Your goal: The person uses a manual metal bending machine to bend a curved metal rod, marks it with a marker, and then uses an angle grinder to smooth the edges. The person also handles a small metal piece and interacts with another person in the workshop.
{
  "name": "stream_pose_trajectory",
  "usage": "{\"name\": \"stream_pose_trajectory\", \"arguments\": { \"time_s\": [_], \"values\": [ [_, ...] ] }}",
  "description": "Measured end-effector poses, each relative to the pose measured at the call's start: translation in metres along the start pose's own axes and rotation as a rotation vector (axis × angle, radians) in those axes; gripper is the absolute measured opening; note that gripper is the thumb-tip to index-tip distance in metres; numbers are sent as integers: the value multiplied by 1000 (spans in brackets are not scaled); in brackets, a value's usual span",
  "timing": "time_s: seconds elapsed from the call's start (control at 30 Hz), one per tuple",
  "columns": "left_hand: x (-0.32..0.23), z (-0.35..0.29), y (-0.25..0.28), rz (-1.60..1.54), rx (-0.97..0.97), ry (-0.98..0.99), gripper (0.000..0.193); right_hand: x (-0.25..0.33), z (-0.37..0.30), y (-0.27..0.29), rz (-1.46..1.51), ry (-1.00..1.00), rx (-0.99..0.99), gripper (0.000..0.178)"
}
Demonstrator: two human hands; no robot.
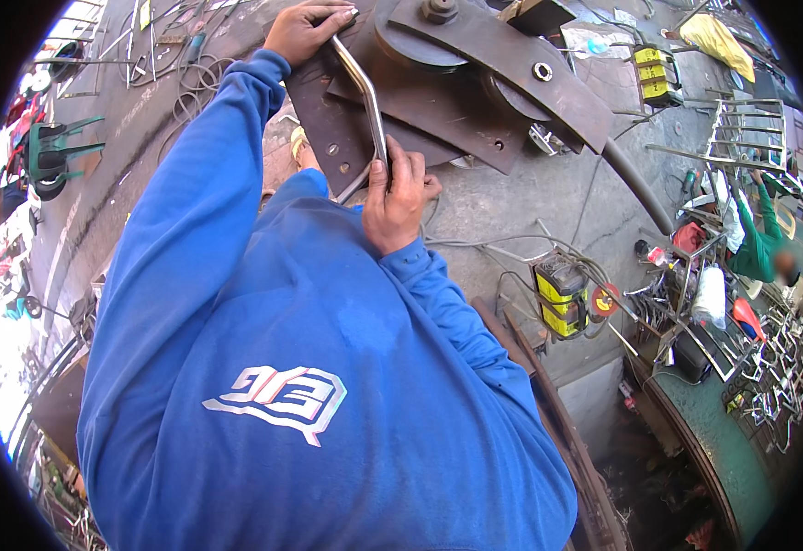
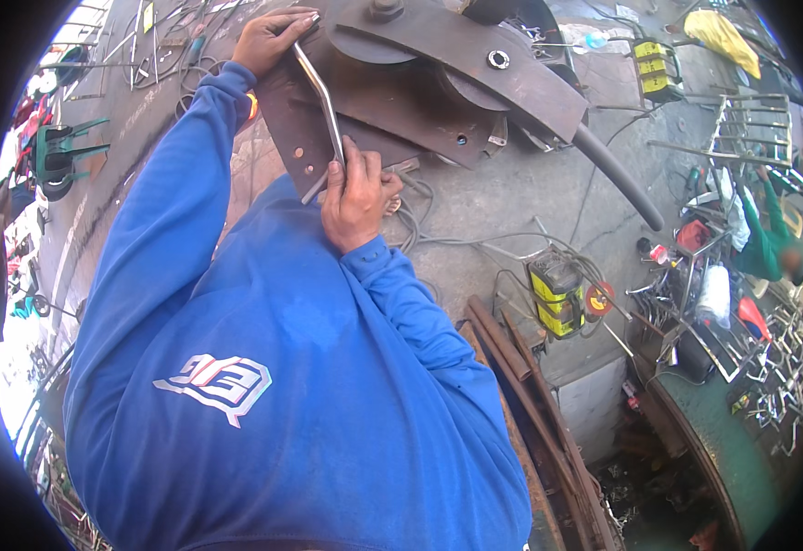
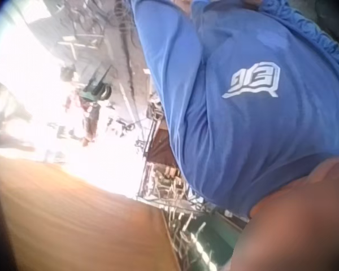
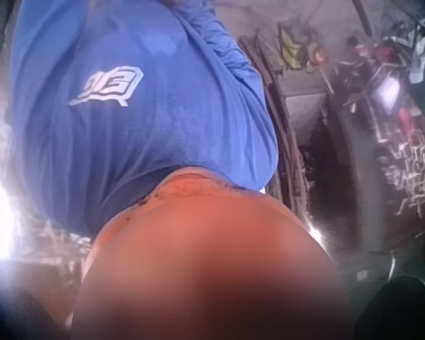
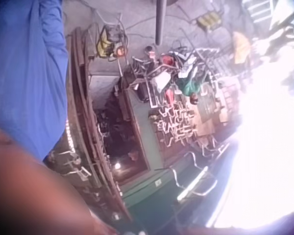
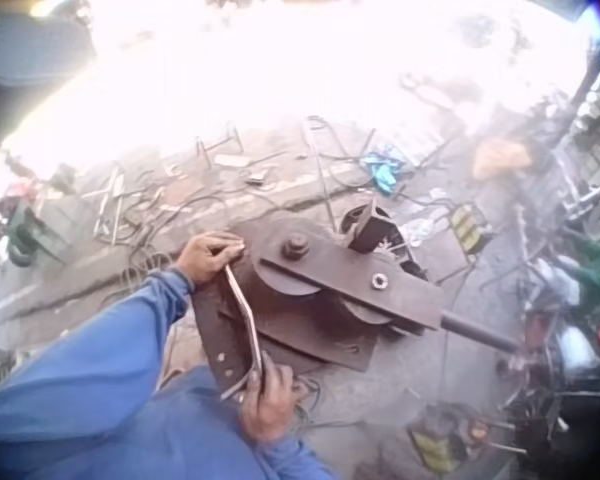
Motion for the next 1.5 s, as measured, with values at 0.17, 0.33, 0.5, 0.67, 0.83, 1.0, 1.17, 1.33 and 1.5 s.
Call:
{"name": "stream_pose_trajectory", "arguments": {
  "time_s": [0.17,0.33,0.5,0.67,0.83,1.0,1.17,1.33,1.5],
  "values": [
    [3,2,1,-93,1,28,21,5,5,1,-100,-12,117,38],
    [14,1,-5,-143,36,123,19,6,4,-1,6,30,163,43],
    [13,4,-4,-37,33,74,20,2,7,-5,15,37,192,45],
    [10,3,-4,-63,10,47,20,2,6,-5,30,37,218,44],
    [9,4,-4,-60,12,17,19,3,8,-2,28,38,238,44],
    [9,4,-3,-29,13,14,21,3,7,2,68,25,296,52],
    [9,4,-3,-26,27,17,21,0,3,3,178,-10,302,61],
    [12,4,-4,-65,67,43,22,-2,-1,0,204,-23,304,57],
    [14,4,-4,-53,74,64,23,1,1,2,126,89,264,53]
  ]
}}
Point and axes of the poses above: each hand's wrist, its own z-axis towards the middle knuckle, its own y-axis out of the back of the hand, x = y × z, the point moved 7 cm from there along z, towards the middle knuckle, and after that the axes turned 4 degrees about z, right-handed, at the moved point
